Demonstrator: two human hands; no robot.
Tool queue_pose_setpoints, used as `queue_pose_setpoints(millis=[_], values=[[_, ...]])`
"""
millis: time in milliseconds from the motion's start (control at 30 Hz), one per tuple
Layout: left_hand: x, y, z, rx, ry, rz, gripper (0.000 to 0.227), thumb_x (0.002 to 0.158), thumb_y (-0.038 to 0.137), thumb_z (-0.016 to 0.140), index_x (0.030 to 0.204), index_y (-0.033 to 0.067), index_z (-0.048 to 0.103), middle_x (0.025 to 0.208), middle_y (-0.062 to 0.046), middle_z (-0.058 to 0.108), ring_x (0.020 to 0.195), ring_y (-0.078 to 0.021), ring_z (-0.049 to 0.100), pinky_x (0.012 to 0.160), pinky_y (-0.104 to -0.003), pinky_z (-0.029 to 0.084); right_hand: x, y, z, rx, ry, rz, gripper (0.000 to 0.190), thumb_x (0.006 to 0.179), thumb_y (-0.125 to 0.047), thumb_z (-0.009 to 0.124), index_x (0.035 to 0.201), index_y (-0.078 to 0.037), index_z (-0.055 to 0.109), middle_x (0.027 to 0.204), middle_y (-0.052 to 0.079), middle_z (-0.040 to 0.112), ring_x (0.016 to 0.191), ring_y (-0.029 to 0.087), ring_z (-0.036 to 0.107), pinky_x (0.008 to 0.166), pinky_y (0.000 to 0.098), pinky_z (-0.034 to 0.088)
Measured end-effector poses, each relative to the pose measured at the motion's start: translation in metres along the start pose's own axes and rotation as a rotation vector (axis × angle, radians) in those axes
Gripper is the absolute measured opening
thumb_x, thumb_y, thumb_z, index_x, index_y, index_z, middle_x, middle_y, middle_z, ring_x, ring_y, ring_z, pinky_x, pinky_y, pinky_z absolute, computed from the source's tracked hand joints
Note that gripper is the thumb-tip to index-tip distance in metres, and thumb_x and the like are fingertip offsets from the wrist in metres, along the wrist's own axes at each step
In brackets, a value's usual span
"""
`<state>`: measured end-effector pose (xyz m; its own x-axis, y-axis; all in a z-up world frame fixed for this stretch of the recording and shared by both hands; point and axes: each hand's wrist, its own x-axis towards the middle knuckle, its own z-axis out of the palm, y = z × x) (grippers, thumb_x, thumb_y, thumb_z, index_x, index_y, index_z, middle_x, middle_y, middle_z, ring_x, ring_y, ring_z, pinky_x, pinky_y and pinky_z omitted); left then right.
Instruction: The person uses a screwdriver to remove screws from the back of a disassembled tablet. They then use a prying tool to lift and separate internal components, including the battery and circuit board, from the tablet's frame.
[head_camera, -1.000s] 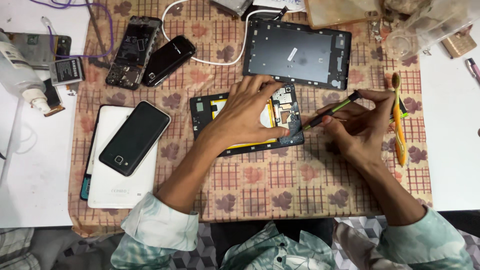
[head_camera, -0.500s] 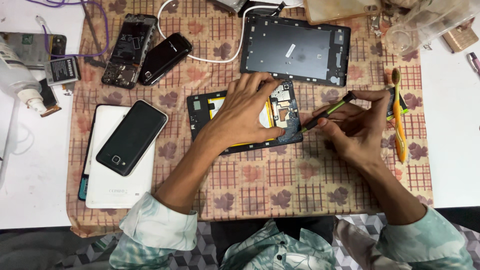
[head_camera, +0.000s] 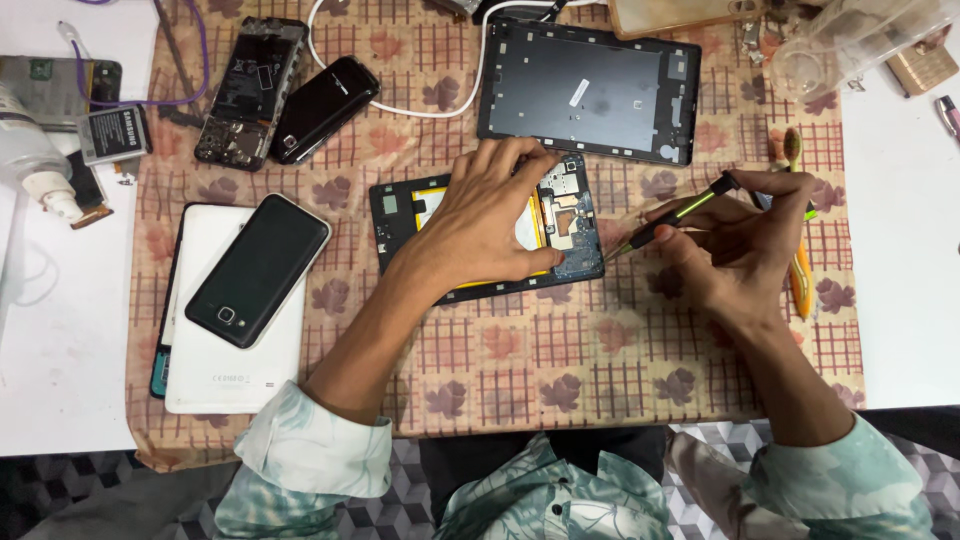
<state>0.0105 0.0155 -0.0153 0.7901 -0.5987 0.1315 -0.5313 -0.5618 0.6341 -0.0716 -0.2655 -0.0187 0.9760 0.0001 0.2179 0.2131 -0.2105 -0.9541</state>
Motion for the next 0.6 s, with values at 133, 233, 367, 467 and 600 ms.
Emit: queue_pose_setpoints(millis=[133,233,367,467,600], values=[[0.0004,0.0001,0.0006,-0.001,-0.006,-0.007,0.103,0.056,0.041,0.094,0.14,-0.0018,0.052,0.142,-0.018,0.044,0.136,-0.0345,0.037,0.113,-0.051,0.029,0.0013,0.0003,0.001,-0.011,-0.024,-0.054,0.059,0.102,0.003,0.075,0.129,-0.008,0.024,0.104,0.022,0.068,0.093,0.026,0.075,0.082,0.0339,0.068],[-0.0003,-0.0006,0.0016,-0.003,-0.009,-0.009,0.104,0.056,0.041,0.094,0.14,-0.0023,0.051,0.142,-0.018,0.043,0.137,-0.0346,0.036,0.114,-0.052,0.029,0.0006,-0.0004,0.0015,-0.016,-0.029,-0.037,0.059,0.101,0.004,0.075,0.13,-0.007,0.024,0.105,0.023,0.069,0.094,0.027,0.075,0.083,0.0338,0.067],[0.0003,-0.0015,0.0024,-0.002,-0.024,-0.021,0.105,0.056,0.041,0.094,0.14,-0.003,0.051,0.143,-0.018,0.043,0.137,-0.0339,0.036,0.115,-0.052,0.028,-0.0013,-0.0019,0.0026,-0.008,-0.01,0.026,0.062,0.098,0.003,0.075,0.131,-0.008,0.024,0.106,0.023,0.07,0.093,0.026,0.075,0.079,0.0345,0.068],[0.0007,-0.0012,0.0027,0.004,-0.023,-0.025,0.106,0.055,0.041,0.095,0.14,-0.0034,0.051,0.143,-0.019,0.042,0.137,-0.034,0.035,0.114,-0.052,0.028,-0.0001,-0.0017,0.0034,-0.001,-0.021,-0.032,0.06,0.101,0.005,0.075,0.129,-0.007,0.024,0.106,0.024,0.069,0.094,0.027,0.075,0.084,0.0347,0.067],[0.0,-0.0015,0.0029,-0.005,-0.016,-0.019,0.105,0.055,0.041,0.094,0.14,-0.0034,0.051,0.143,-0.019,0.043,0.137,-0.0339,0.036,0.115,-0.053,0.028,0.0011,0.0003,0.0033,0.003,-0.036,-0.051,0.058,0.102,0.006,0.074,0.129,-0.006,0.024,0.106,0.024,0.068,0.096,0.027,0.075,0.085,0.0344,0.068]])
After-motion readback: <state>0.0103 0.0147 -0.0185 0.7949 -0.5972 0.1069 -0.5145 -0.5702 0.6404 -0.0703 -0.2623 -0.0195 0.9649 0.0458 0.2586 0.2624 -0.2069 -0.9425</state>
